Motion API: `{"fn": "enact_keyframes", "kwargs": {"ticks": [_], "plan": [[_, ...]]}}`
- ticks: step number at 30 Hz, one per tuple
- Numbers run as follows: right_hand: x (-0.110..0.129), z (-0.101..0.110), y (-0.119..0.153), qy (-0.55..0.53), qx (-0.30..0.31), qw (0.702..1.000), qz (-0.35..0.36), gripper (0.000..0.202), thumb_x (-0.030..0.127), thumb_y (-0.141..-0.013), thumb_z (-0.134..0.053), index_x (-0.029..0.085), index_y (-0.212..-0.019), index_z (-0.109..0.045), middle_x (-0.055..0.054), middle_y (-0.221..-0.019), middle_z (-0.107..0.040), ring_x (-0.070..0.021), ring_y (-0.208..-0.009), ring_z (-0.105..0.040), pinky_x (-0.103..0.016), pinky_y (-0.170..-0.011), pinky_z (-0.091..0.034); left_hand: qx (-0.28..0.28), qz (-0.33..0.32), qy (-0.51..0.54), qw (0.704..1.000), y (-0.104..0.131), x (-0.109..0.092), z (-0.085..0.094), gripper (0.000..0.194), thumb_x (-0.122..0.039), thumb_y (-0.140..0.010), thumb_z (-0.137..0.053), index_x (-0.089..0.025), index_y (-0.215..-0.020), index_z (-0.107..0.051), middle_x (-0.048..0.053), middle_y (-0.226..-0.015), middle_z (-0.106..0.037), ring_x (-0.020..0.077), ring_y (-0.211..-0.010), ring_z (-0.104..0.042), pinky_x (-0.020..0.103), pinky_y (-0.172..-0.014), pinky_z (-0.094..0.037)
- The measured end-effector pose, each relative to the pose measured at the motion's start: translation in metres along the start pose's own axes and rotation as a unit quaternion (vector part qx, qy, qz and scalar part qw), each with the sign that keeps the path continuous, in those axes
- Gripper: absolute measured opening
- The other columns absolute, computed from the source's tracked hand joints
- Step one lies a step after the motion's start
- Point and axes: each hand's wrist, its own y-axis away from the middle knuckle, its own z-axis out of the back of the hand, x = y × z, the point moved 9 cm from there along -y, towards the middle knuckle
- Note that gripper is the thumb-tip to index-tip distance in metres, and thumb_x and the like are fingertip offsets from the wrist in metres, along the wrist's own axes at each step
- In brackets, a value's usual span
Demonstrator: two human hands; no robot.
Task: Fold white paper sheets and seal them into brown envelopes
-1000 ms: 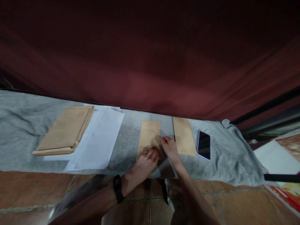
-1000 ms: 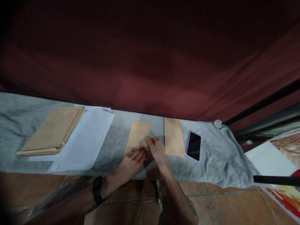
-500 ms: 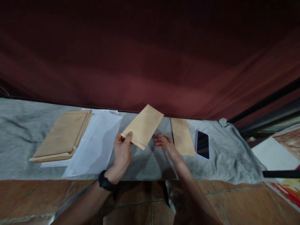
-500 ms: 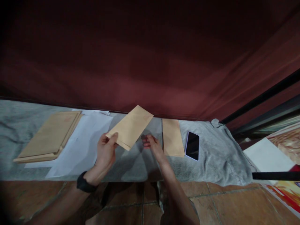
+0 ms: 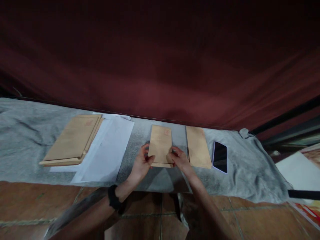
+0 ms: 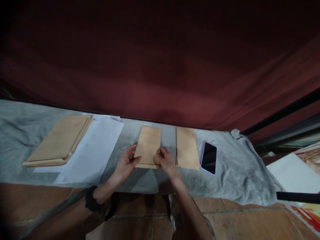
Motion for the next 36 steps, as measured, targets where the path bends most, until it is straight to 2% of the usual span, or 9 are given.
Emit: {"fn": "enact_keyframes", "kwargs": {"ticks": [3,6,9,14,16,18,22,28,36], "plan": [[0.016,0.016,0.012,0.144,-0.076,0.986,0.020,0.033,0.026,-0.090,-0.056,0.022,-0.121,-0.066,-0.003,-0.084,-0.072,-0.0199,-0.072,-0.068,-0.029,-0.065,-0.052,0.032,-0.065,-0.106,0.992,0.001,0.004,-0.001,0.048,-0.019,-0.079,-0.067,-0.024,-0.126,-0.057,0.004,-0.112,-0.062,0.0154,-0.076,-0.067,0.024,-0.051,-0.054],[0.049,0.018,0.032,0.239,-0.124,0.958,0.100,0.030,0.020,-0.096,-0.049,0.021,-0.120,-0.067,-0.010,-0.108,-0.073,-0.0226,-0.094,-0.070,-0.032,-0.084,-0.053,0.027,-0.147,-0.239,0.960,0.005,-0.001,-0.002,0.045,-0.010,-0.080,-0.061,-0.023,-0.123,-0.061,0.006,-0.118,-0.061,0.0200,-0.098,-0.068,0.032,-0.076,-0.061],[0.072,-0.008,0.052,0.205,-0.056,0.960,0.184,0.021,0.019,-0.098,-0.050,0.023,-0.108,-0.067,-0.006,-0.103,-0.071,-0.0191,-0.093,-0.069,-0.028,-0.085,-0.053,0.043,-0.181,-0.366,0.912,0.010,-0.007,-0.010,0.048,-0.007,-0.083,-0.057,-0.021,-0.129,-0.059,0.009,-0.121,-0.061,0.0222,-0.108,-0.068,0.035,-0.090,-0.059],[0.075,-0.063,0.078,0.250,0.078,0.932,0.250,0.014,0.014,-0.095,-0.054,0.024,-0.096,-0.065,-0.003,-0.100,-0.070,-0.0175,-0.097,-0.068,-0.026,-0.088,-0.052,0.015,-0.222,-0.570,0.791,0.024,-0.022,-0.019,0.040,-0.022,-0.097,-0.053,-0.019,-0.137,-0.056,0.015,-0.129,-0.063,0.0265,-0.098,-0.070,0.039,-0.084,-0.059],[0.069,-0.072,0.080,0.300,0.087,0.917,0.250,0.016,0.011,-0.091,-0.056,0.023,-0.098,-0.064,-0.005,-0.104,-0.070,-0.0191,-0.099,-0.067,-0.027,-0.090,-0.051,0.002,-0.274,-0.605,0.748,0.026,-0.028,-0.025,0.037,-0.023,-0.100,-0.049,-0.016,-0.135,-0.059,0.019,-0.135,-0.062,0.0320,-0.113,-0.067,0.046,-0.095,-0.056],[0.064,-0.073,0.076,0.313,0.081,0.916,0.236,0.018,0.010,-0.091,-0.056,0.022,-0.101,-0.064,-0.006,-0.106,-0.071,-0.0194,-0.100,-0.067,-0.028,-0.090,-0.050,0.030,-0.328,-0.607,0.723,0.023,-0.027,-0.035,0.040,-0.024,-0.103,-0.042,-0.013,-0.138,-0.058,0.021,-0.146,-0.058,0.0332,-0.132,-0.058,0.049,-0.108,-0.049],[0.063,-0.064,0.062,0.237,0.108,0.944,0.204,0.015,0.011,-0.094,-0.054,0.021,-0.093,-0.065,-0.002,-0.095,-0.072,-0.0154,-0.088,-0.067,-0.023,-0.078,-0.047,0.127,-0.373,-0.605,0.692,0.003,-0.010,-0.054,0.050,-0.030,-0.108,-0.032,-0.015,-0.153,-0.047,0.013,-0.163,-0.045,0.0269,-0.153,-0.039,0.048,-0.124,-0.034],[0.066,-0.057,0.052,0.142,0.209,0.950,0.181,0.024,0.023,-0.096,-0.061,0.020,-0.073,-0.068,0.005,-0.066,-0.062,-0.0103,-0.063,-0.055,-0.021,-0.061,-0.036,0.138,-0.369,-0.627,0.672,-0.030,-0.001,-0.070,0.061,-0.045,-0.108,-0.032,-0.015,-0.162,-0.034,0.013,-0.168,-0.035,0.0246,-0.158,-0.026,0.048,-0.130,-0.018],[0.057,-0.057,0.049,0.068,0.272,0.950,0.136,0.025,0.032,-0.098,-0.061,0.022,-0.082,-0.078,0.001,-0.083,-0.076,-0.0143,-0.082,-0.069,-0.021,-0.073,-0.047,0.197,-0.359,-0.629,0.661,-0.091,-0.018,-0.111,0.067,-0.050,-0.108,-0.027,-0.010,-0.161,-0.033,0.014,-0.169,-0.031,0.0233,-0.159,-0.024,0.042,-0.130,-0.016]]}}
